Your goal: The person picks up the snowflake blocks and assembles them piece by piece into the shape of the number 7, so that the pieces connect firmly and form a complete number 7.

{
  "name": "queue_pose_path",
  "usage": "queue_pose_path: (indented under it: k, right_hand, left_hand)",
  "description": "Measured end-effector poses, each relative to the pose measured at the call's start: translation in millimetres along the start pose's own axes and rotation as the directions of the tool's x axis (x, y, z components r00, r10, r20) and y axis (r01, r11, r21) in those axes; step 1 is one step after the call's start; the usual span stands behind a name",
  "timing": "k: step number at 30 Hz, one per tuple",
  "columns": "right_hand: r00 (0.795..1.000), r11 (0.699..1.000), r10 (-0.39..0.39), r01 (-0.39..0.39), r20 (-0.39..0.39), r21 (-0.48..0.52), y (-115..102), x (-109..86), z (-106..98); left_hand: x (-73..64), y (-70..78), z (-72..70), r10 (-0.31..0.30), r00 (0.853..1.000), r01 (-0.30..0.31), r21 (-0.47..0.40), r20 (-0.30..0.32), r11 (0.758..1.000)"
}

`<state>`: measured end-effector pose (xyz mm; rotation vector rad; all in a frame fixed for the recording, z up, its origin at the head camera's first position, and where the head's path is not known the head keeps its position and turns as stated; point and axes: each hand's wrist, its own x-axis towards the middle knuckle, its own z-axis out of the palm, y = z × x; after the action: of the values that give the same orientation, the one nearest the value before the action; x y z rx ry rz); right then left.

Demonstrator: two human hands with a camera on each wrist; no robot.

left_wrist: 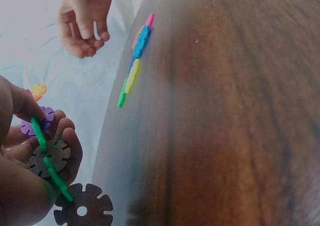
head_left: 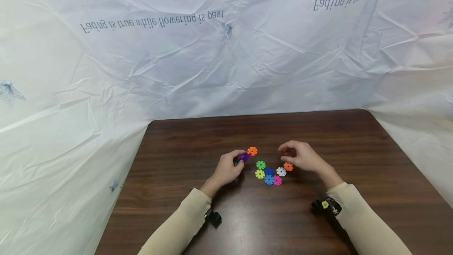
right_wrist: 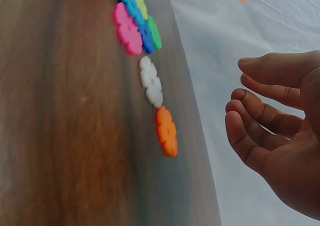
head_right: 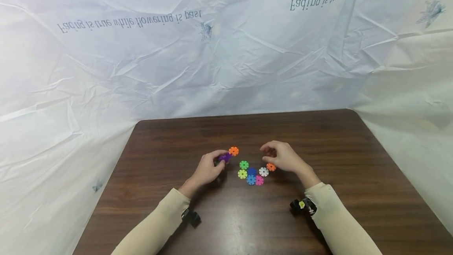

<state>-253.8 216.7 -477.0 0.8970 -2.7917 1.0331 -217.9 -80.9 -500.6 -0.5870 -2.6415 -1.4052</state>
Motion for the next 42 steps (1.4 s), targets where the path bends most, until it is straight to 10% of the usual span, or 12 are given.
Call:
queue_pose_path:
  k: [42]
  right_hand:
    - [0.98,0.985,0.062,-0.029,0.191,-0.171,23.1,-19.8,4.1]
  left_hand:
    - [0.5,1.7,-0.9,-0.017,1.0,0.017,-0.015,0.02,1.0]
